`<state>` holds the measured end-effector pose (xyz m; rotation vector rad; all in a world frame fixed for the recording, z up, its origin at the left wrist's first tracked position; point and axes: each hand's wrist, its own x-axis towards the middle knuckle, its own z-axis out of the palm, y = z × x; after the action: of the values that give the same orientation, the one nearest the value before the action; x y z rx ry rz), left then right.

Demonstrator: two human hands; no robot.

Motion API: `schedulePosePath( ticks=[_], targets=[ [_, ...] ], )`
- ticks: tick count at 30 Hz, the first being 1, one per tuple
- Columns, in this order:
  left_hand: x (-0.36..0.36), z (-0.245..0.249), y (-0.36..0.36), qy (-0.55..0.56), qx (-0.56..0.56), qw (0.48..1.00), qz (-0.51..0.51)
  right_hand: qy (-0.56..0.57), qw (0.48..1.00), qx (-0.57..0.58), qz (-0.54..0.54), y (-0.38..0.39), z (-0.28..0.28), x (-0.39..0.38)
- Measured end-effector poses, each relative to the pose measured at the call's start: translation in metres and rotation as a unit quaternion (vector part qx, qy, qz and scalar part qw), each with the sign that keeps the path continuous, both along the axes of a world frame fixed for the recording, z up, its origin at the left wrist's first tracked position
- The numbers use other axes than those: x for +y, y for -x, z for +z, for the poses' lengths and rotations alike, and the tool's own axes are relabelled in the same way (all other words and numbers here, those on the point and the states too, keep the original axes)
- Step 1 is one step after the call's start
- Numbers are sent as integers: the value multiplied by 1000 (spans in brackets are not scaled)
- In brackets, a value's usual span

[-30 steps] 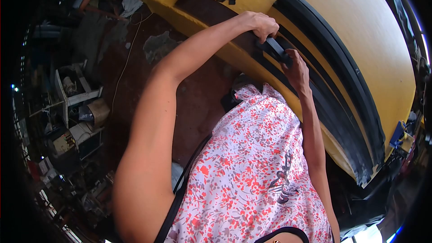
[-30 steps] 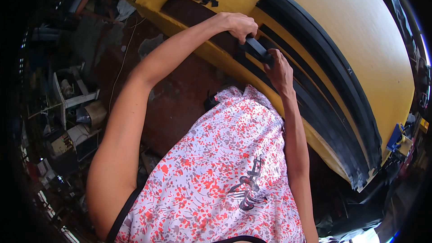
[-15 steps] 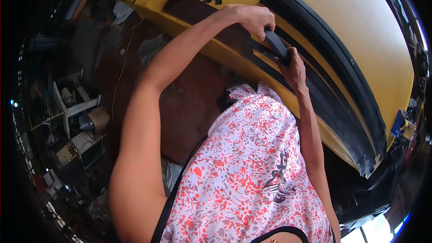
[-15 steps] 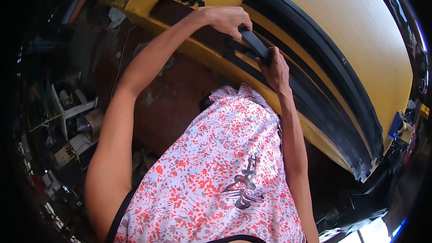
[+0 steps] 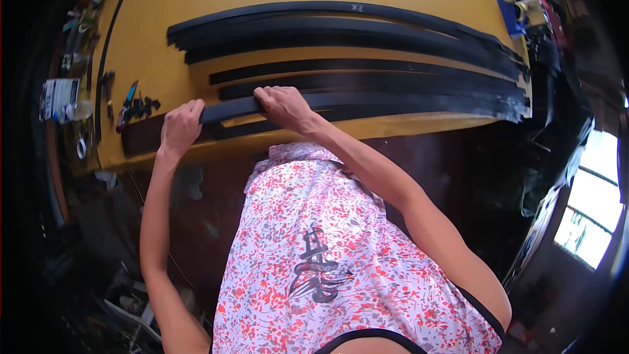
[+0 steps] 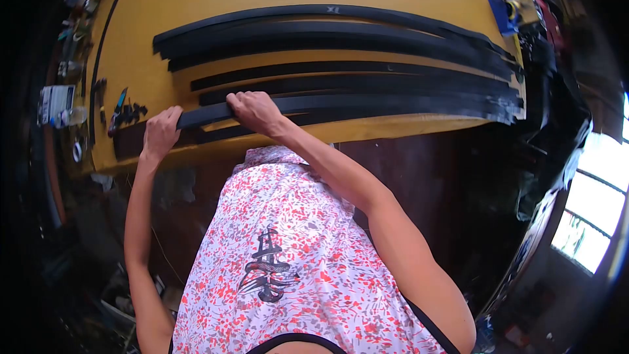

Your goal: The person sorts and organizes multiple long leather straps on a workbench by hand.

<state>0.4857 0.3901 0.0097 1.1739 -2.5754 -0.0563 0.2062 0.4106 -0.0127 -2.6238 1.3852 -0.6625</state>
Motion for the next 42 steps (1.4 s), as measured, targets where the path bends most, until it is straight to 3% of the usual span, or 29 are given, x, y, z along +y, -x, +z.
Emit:
schedulePosePath(
  ticks=[6, 15, 19, 23, 25, 27, 31, 35, 37, 40, 42],
  targets=[
    [10, 24, -38, 16, -14, 999, 24, 3, 999, 17, -36, 38, 19, 20],
    [23, 59, -55, 37, 9, 999, 28, -14, 994, 58, -92, 161, 106, 71],
    [23, 139, -50, 58, 37, 996, 52, 23, 995, 42, -91, 179, 170, 75],
    [2, 248, -105, 80, 81, 987, 112, -26, 975, -26, -219, 227, 213, 82],
    [-21, 277, -139, 91, 108, 983, 120, -11, 965, -29, -260, 261, 231, 89],
    [-38, 285, -187, 111, 84, 984, 111, 76, 960, 16, -269, 297, 238, 102],
    [-54, 274, -182, 115, -12, 987, 114, 62, 938, 37, -339, 381, 252, 133],
    [-62, 228, -173, 117, 24, 989, 90, 75, 934, 86, -338, 405, 290, 149],
    [-59, 227, -170, 108, 45, 988, 102, 78, 929, 83, -353, 415, 316, 157],
    [-66, 223, -209, 120, 92, 978, 146, 60, 930, 27, -363, 445, 346, 166],
    [-77, 220, -249, 143, 65, 977, 145, 64, 923, 32, -377, 458, 358, 172]
  ],
)
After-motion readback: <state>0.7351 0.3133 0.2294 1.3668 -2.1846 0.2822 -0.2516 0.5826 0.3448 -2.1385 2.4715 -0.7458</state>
